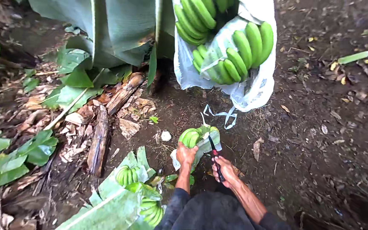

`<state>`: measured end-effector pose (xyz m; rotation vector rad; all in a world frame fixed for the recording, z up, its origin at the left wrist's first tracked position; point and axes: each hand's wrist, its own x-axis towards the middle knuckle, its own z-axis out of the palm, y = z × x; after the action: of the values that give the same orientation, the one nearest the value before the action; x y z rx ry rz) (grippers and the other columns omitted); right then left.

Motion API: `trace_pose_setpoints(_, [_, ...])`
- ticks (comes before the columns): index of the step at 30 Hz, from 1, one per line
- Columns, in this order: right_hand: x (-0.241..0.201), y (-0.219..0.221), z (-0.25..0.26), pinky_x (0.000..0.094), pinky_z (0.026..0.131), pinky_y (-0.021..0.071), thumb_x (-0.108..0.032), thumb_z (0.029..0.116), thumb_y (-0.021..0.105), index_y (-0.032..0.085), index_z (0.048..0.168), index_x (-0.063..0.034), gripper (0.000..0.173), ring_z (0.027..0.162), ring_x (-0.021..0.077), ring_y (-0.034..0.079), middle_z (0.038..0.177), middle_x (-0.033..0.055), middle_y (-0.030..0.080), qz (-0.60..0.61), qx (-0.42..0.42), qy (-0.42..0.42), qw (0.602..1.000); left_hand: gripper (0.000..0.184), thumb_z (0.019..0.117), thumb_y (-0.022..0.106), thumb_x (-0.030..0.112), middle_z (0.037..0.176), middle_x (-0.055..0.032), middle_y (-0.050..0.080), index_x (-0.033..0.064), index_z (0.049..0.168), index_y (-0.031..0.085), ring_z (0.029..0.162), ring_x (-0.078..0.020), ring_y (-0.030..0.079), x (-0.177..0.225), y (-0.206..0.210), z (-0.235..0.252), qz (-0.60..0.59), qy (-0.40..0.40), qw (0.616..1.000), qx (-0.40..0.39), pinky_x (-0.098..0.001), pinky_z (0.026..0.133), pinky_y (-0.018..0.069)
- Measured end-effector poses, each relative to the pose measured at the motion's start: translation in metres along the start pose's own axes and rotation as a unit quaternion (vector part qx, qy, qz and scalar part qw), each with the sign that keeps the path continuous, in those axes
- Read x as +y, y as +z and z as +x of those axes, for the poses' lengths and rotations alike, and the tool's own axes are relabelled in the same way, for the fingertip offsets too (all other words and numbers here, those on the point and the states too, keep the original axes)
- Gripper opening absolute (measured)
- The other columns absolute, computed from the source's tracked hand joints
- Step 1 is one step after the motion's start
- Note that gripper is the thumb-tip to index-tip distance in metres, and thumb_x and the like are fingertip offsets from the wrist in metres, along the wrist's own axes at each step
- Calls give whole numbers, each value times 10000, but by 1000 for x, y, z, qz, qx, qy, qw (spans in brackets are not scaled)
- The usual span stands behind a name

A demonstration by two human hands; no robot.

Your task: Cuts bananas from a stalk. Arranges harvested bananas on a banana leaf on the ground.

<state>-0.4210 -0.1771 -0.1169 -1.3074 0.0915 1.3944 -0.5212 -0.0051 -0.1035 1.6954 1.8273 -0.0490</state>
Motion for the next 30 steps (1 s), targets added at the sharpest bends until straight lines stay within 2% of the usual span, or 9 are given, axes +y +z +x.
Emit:
trace_pose_setpoints(5, [-3, 28, 11, 284, 371, 446, -280, 1118, 379, 558, 1207, -43, 311, 437, 140, 489, 660, 45, 526, -41, -14, 17, 999, 900, 717, 834, 548, 1108, -154, 737, 57, 1400, 514, 1052, -324, 725, -28, -9, 5, -17, -24, 999, 19, -553, 900, 586])
trace_pose_setpoints(10, [5, 68, 7, 250, 359, 412, -315, 1118, 367, 556, 1134, -61, 317, 432, 116, 477, 653, 27, 517, -1, -6, 69, 998, 921, 723, 833, 544, 1132, -149, 738, 58, 1428, 495, 1059, -319, 725, -59, -12, 8, -34, -51, 998, 34, -551, 896, 586])
trace_pose_setpoints(13, [17, 90, 2, 264, 351, 419, -317, 1121, 356, 541, 1162, -67, 313, 425, 124, 473, 647, 29, 508, -1, -17, 64, 998, 911, 736, 834, 533, 1133, -162, 734, 47, 1428, 493, 1051, -329, 726, -73, -28, 5, -57, -56, 996, 44, -555, 901, 583])
trace_pose_setpoints(18, [28, 115, 23, 258, 369, 421, -306, 1114, 380, 561, 1137, -50, 315, 445, 125, 490, 668, 42, 534, -10, -6, 98, 995, 913, 750, 833, 533, 1155, -168, 728, 45, 1440, 486, 1061, -331, 721, -103, -21, 13, -81, -91, 991, 47, -561, 911, 578])
trace_pose_setpoints(21, [32, 145, 1, 246, 360, 413, -303, 1111, 371, 551, 1090, -58, 305, 432, 109, 479, 658, 32, 527, -12, -13, 103, 995, 910, 756, 832, 515, 1184, -171, 721, 45, 1450, 478, 1070, -333, 720, -126, -26, 12, -78, -107, 990, 42, -553, 910, 581])
trace_pose_setpoints(23, [6, 181, -29, 264, 352, 428, -312, 1119, 342, 577, 1153, -48, 356, 413, 115, 467, 638, 30, 513, -44, -77, 47, 995, 905, 756, 830, 504, 1193, -175, 718, 49, 1455, 478, 1079, -340, 717, -144, -39, 18, -78, -110, 990, 42, -560, 916, 579])
trace_pose_setpoints(24, [-9, 192, -37, 270, 348, 436, -328, 1119, 325, 576, 1172, -56, 373, 407, 112, 464, 629, 18, 509, -63, -82, 18, 994, 915, 756, 833, 501, 1208, -178, 712, 49, 1465, 472, 1091, -344, 712, -154, -41, 16, -77, -112, 990, 32, -567, 927, 573])
trace_pose_setpoints(28, [-43, 180, -9, 275, 382, 442, -327, 1117, 332, 591, 1101, -83, 356, 429, 106, 467, 613, -16, 509, -83, -14, -79, 993, 895, 737, 825, 507, 1201, -170, 718, 57, 1439, 502, 1080, -346, 717, -202, -27, 10, -87, -139, 986, 19, -571, 913, 581])
trace_pose_setpoints(30, [-32, 166, -8, 258, 378, 454, -351, 1125, 305, 611, 1104, -108, 391, 426, 85, 484, 608, -38, 532, -135, -19, -83, 987, 874, 744, 816, 495, 1217, -178, 710, 57, 1435, 509, 1097, -356, 709, -240, -32, 5, -102, -168, 980, 7, -578, 927, 574])
